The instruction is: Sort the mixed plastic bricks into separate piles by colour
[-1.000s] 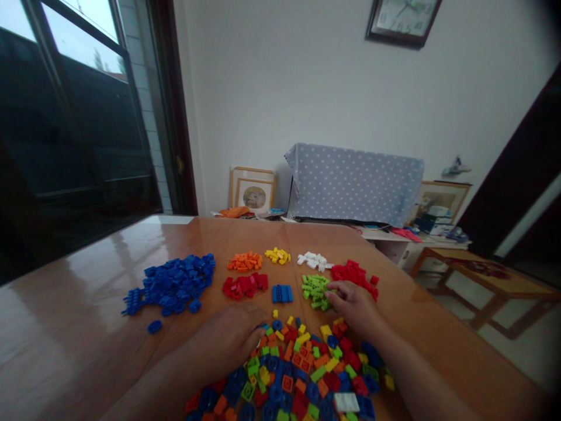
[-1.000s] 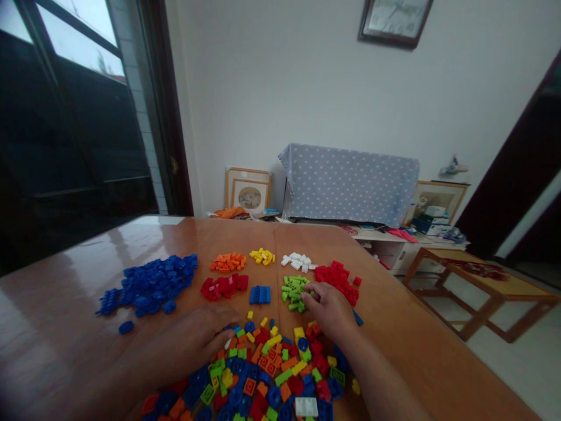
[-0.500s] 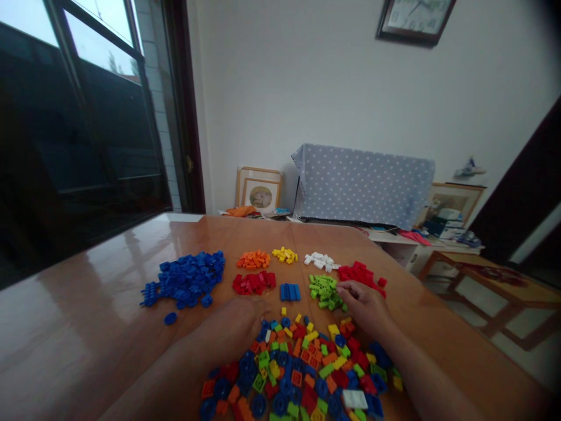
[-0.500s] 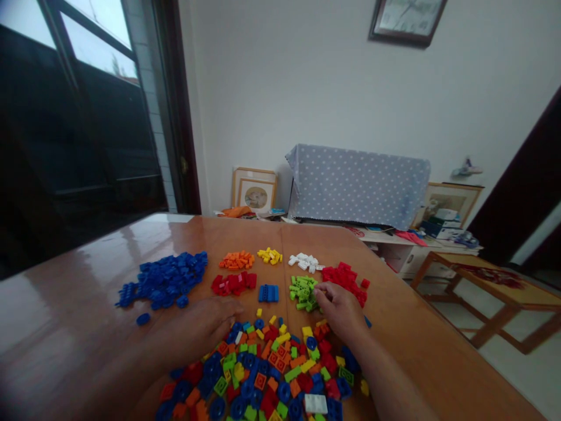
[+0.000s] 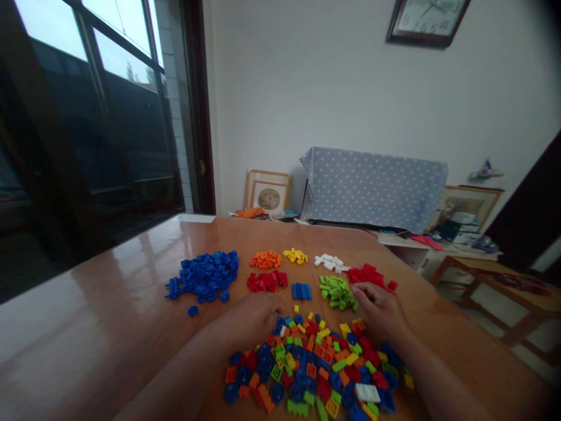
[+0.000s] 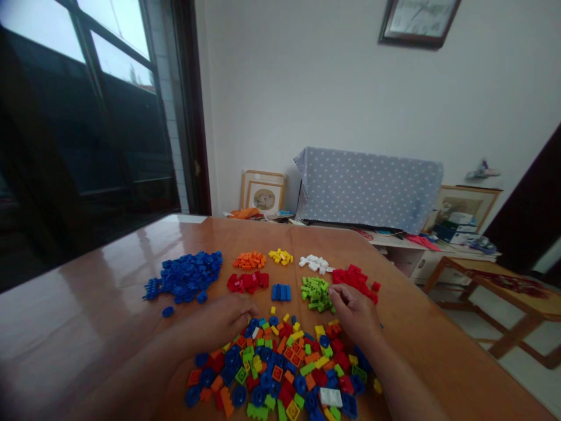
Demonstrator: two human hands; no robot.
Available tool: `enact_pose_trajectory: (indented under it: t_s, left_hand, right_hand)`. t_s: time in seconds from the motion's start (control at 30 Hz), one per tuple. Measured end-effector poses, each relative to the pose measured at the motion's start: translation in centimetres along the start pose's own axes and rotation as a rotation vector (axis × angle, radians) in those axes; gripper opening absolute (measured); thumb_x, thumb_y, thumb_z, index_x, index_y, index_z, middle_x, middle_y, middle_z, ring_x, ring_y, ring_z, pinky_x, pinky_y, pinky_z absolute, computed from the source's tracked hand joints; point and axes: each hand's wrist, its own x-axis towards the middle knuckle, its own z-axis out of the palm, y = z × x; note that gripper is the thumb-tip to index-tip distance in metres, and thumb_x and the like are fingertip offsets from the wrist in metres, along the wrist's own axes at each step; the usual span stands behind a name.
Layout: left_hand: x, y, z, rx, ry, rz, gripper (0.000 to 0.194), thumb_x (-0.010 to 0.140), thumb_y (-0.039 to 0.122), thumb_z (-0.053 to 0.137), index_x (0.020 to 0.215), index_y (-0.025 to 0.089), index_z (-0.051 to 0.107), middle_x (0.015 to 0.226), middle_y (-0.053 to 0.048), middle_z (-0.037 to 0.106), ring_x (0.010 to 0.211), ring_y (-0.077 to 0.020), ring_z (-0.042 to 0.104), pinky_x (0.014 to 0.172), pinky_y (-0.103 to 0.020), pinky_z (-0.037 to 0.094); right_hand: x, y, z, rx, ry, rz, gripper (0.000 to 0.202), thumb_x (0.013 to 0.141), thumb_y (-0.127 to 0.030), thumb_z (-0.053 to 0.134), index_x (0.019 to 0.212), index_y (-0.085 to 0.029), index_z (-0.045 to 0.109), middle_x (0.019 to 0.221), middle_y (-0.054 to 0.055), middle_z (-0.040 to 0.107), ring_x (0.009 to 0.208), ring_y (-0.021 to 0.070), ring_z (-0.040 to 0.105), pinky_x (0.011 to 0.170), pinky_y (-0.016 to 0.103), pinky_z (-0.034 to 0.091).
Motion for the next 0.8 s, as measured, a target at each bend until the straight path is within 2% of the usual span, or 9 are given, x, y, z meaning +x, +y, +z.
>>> enact_pose_trajectory:
  t_s: [0.13, 0.23, 0.4, 0.57, 0.67, 0.8]
  left_hand:
    - [0.3, 0.1, 0.7, -0.011, 0.023, 0.016, 0.034, 0.092, 0.024, 0.039, 0.115, 0.021, 0.064, 0.115, -0.009, 0.067, 0.106, -0.0228, 0.062, 0.092, -0.034, 0.049]
    - [0.6, 0.1, 1.6, -0.030, 0.028, 0.064, 0.040, 0.094, 0.027, 0.038, 0.130, 0.021, 0.055, 0.127, -0.010, 0.062, 0.116, -0.0234, 0.058, 0.100, -0.038, 0.046]
    - [0.9, -0.2, 2.8, -0.033, 0.010, 0.099, 0.051, 0.094, 0.032, 0.040, 0.144, 0.020, 0.042, 0.146, -0.011, 0.048, 0.134, -0.0256, 0.044, 0.112, -0.042, 0.035]
    - [0.8, -0.4, 3.0, 0.009, -0.015, 0.106, 0.051, 0.092, 0.030, 0.041, 0.142, 0.020, 0.045, 0.143, -0.011, 0.051, 0.131, -0.0279, 0.047, 0.111, -0.045, 0.036]
    - [0.7, -0.5, 2.9, 0.020, 0.009, 0.127, 0.049, 0.090, 0.028, 0.044, 0.139, 0.022, 0.048, 0.137, -0.011, 0.057, 0.125, -0.0271, 0.052, 0.107, -0.043, 0.039]
    - [0.6, -0.5, 2.7, 0.018, 0.025, 0.161, 0.044, 0.090, 0.029, 0.045, 0.134, 0.025, 0.052, 0.128, -0.008, 0.062, 0.118, -0.0254, 0.056, 0.102, -0.040, 0.042]
  right_hand:
    - [-0.2, -0.1, -0.1, -0.012, -0.005, -0.065, 0.036, 0.091, -0.047, 0.046, 0.096, -0.021, 0.070, 0.096, 0.007, 0.073, 0.091, 0.0246, 0.065, 0.079, 0.034, 0.050]
    - [-0.3, -0.2, 0.0, -0.052, 0.004, -0.119, 0.036, 0.091, -0.044, 0.047, 0.111, -0.021, 0.068, 0.109, 0.008, 0.070, 0.100, 0.0253, 0.063, 0.087, 0.037, 0.049]
    - [-1.2, -2.1, 0.4, -0.090, -0.208, -0.173, 0.040, 0.092, -0.034, 0.045, 0.127, -0.022, 0.059, 0.108, 0.008, 0.070, 0.099, 0.0235, 0.064, 0.086, 0.038, 0.050]
    - [-2.2, -5.0, 0.5, -0.148, -0.459, -0.236, 0.047, 0.089, -0.024, 0.045, 0.136, -0.023, 0.054, 0.127, 0.009, 0.064, 0.114, 0.0241, 0.059, 0.100, 0.041, 0.044]
    - [-2.6, -6.4, 0.3, -0.208, -0.518, -0.265, 0.049, 0.087, -0.023, 0.048, 0.136, -0.024, 0.055, 0.132, 0.008, 0.062, 0.123, 0.0265, 0.053, 0.106, 0.044, 0.039]
    - [-3.1, -7.8, 0.1, -0.161, -0.567, -0.298, 0.050, 0.085, -0.020, 0.048, 0.135, -0.025, 0.056, 0.129, 0.007, 0.064, 0.120, 0.0248, 0.056, 0.104, 0.041, 0.041]
